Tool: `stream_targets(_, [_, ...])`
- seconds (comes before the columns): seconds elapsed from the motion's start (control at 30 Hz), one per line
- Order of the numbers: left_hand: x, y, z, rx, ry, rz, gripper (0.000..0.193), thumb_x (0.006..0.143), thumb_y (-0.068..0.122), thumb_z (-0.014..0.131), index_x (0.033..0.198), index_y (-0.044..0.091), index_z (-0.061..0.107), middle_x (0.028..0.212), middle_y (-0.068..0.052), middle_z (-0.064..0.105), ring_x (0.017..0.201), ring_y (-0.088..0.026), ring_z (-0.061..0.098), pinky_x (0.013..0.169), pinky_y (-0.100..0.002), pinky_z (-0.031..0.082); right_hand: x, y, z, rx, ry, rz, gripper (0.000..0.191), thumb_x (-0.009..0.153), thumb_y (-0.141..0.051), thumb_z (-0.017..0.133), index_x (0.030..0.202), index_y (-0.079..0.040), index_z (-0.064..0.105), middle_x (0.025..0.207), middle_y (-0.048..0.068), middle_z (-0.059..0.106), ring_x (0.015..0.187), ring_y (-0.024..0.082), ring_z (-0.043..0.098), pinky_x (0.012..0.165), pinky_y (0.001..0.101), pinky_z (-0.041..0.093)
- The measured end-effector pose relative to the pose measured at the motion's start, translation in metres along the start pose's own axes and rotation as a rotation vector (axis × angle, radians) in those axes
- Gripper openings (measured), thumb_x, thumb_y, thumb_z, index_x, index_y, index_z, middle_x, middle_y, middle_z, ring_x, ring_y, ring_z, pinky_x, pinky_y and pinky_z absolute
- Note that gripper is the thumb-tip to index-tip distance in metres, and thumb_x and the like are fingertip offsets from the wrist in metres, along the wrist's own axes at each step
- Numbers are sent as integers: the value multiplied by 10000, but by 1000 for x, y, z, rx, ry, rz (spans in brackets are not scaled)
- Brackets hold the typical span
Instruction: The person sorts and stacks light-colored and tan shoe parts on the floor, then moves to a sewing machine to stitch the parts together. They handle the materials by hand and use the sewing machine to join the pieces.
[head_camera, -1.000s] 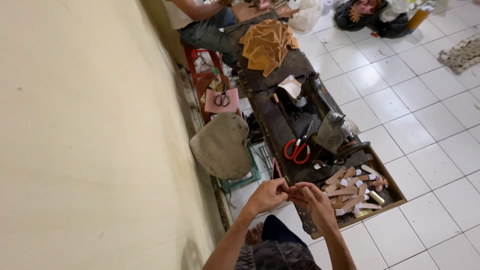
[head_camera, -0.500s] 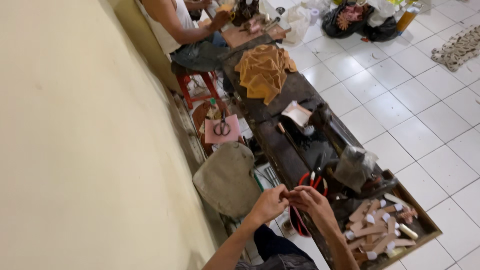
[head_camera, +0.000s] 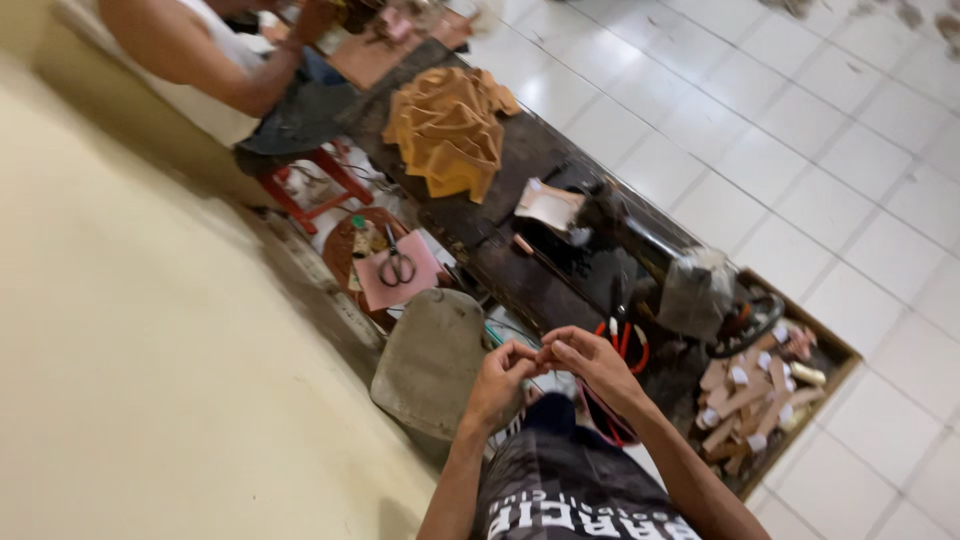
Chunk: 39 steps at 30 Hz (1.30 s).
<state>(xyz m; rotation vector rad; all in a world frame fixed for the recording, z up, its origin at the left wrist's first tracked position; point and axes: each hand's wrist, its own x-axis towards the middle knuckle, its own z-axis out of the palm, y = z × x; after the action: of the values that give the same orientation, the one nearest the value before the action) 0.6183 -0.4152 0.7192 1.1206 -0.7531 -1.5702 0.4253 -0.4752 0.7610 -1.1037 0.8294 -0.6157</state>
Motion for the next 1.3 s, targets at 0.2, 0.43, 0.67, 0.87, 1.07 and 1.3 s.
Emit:
stream_targets(0.2, [4, -4, 6, -97, 12, -3, 68, 973, 38, 601, 1017, 8, 643, 960, -51, 705, 875, -119, 694, 847, -271, 575, 0, 11, 9, 153, 134, 61, 368, 1049, -302, 538, 1193, 15, 655, 1070, 107, 704, 1018, 162, 707, 952, 320, 586])
stream_targets(0.43, [-4, 4, 8, 107, 66, -7, 152, 976, 120, 683, 1018, -25, 691, 960, -95, 760, 882, -112, 716, 839, -251, 566, 8, 24, -10, 216, 76, 92, 337, 1030, -265, 556, 1196, 14, 648, 1080, 116, 700, 1018, 184, 720, 939, 318, 608])
stream_targets(0.67, [-2, -13, 14, 98, 13, -54, 229, 1010, 131, 731, 1120, -45, 635, 1047, -117, 709, 949, -144, 666, 857, -273, 550, 0, 29, -28, 138, 31, 171, 316, 931, -191, 726, 1162, 21, 686, 1073, 153, 734, 974, 181, 733, 891, 326, 612])
stream_targets(0.87, [28, 19, 39, -77, -125, -309, 576, 951, 314, 646, 1430, 13, 540, 1346, -121, 623, 1145, -193, 670, 976, -340, 568, 9, 29, -26, 411, 111, 186, 190, 913, -201, 693, 995, -30, 689, 928, 37, 714, 868, 142, 702, 818, 300, 606])
stream_targets(1.07, [88, 58, 58, 196, -377, -128, 670, 906, 267, 748, 1472, 27, 483, 1441, -59, 601, 1311, -158, 586, 1145, -299, 448, 70, 21, -14, 1335, -22, -118, 474, 1112, -389, 476, 715, -148, 383, 660, -35, 384, 590, 103, 352, 553, 263, 352])
stream_targets(1.3, [139, 73, 75, 283, -458, -111, 569, 871, 216, 768, 1366, 42, 548, 1067, 6, 604, 994, -90, 580, 915, -247, 504, 92, -1, -35, 1678, -110, -267, 540, 1100, -355, 414, 614, -170, 266, 533, -41, 219, 460, 109, 180, 438, 301, 216])
